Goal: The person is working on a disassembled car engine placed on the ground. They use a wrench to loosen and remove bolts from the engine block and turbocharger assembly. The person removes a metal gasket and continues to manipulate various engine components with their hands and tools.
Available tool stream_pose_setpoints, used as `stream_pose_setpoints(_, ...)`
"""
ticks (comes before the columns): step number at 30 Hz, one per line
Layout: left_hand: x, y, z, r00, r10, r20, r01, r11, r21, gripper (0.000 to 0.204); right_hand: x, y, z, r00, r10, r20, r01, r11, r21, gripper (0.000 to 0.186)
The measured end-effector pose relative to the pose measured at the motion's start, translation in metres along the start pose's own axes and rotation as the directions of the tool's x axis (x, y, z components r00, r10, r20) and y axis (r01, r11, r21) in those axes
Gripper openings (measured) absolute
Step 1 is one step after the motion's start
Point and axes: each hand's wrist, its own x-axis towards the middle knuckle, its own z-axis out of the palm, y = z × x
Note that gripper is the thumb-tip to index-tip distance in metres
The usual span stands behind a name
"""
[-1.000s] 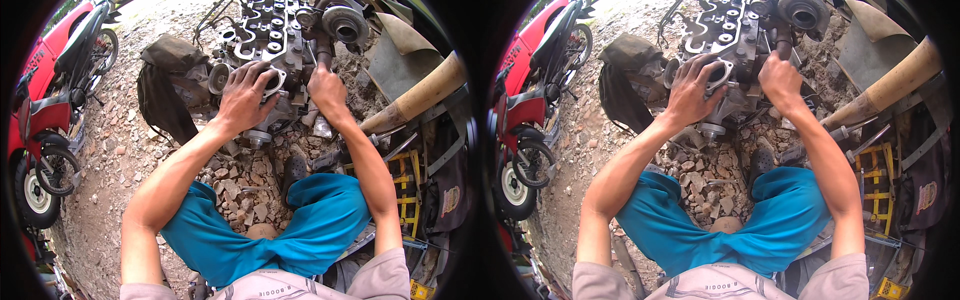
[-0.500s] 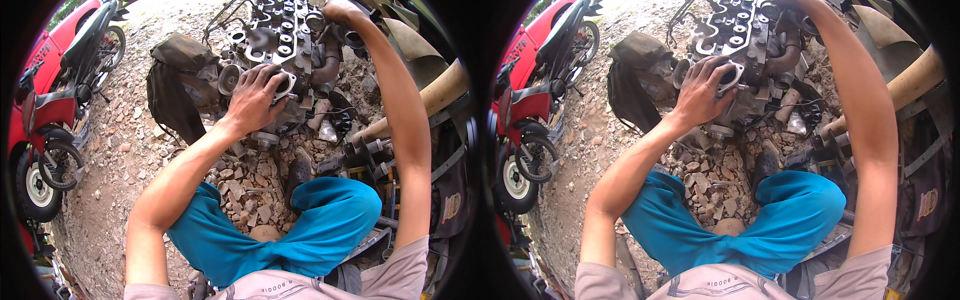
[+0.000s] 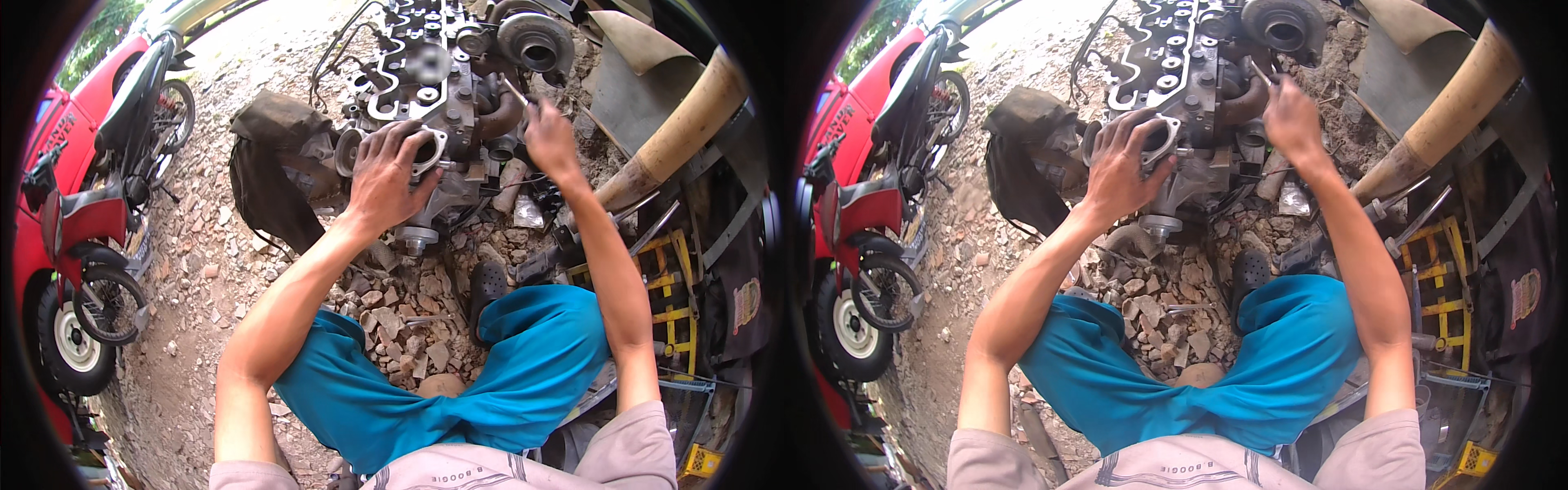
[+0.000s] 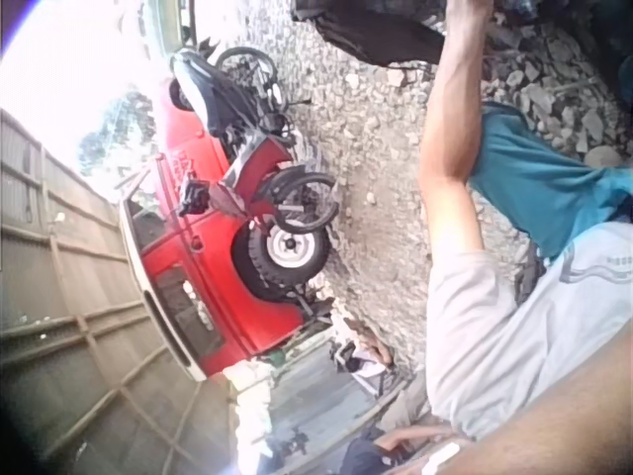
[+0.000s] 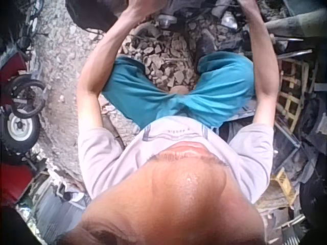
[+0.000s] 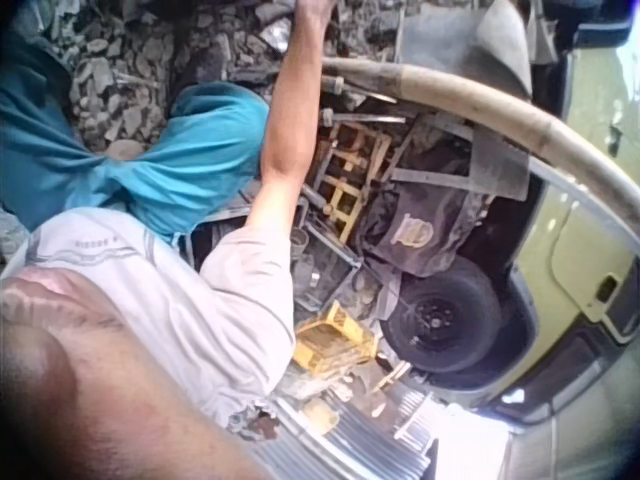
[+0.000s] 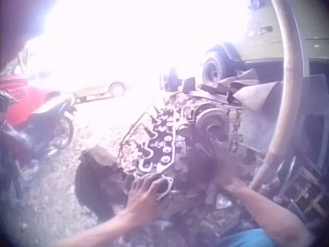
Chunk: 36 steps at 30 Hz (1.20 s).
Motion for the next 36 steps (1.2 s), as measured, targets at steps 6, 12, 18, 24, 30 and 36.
stream_pose_setpoints(6,0.062,0.022,-0.002,0.986,-0.162,0.033,0.164,0.985,-0.061,0.036,-0.027,0.027,-0.002,0.990,0.141,-0.028,-0.138,0.986,0.097,0.028)
stream_pose_setpoints(12,0.149,0.014,0.062,0.839,-0.185,0.513,0.085,0.974,0.212,0.029,-0.032,0.030,0.027,0.996,0.074,-0.055,-0.063,0.981,0.182,0.030)
stream_pose_setpoints(18,0.176,0.007,0.112,0.940,-0.022,0.340,-0.115,0.919,0.377,0.011,-0.032,0.041,0.020,0.996,0.092,-0.016,-0.088,0.983,0.162,0.032)
stream_pose_setpoints(24,0.179,0.002,0.125,0.966,-0.054,0.252,-0.040,0.935,0.351,0.015,-0.041,0.062,0.038,0.991,0.131,-0.033,-0.114,0.942,0.316,0.031)
stream_pose_setpoints(30,0.168,-0.006,0.127,0.968,-0.116,0.223,0.042,0.949,0.312,0.018,-0.038,0.111,0.069,0.821,0.571,-0.026,-0.560,0.813,0.159,0.041)
stream_pose_setpoints(36,0.170,-0.006,0.128,0.940,-0.229,0.253,0.152,0.944,0.292,0.013,-0.013,0.137,0.109,0.342,0.898,0.277,-0.905,0.234,0.355,0.070)
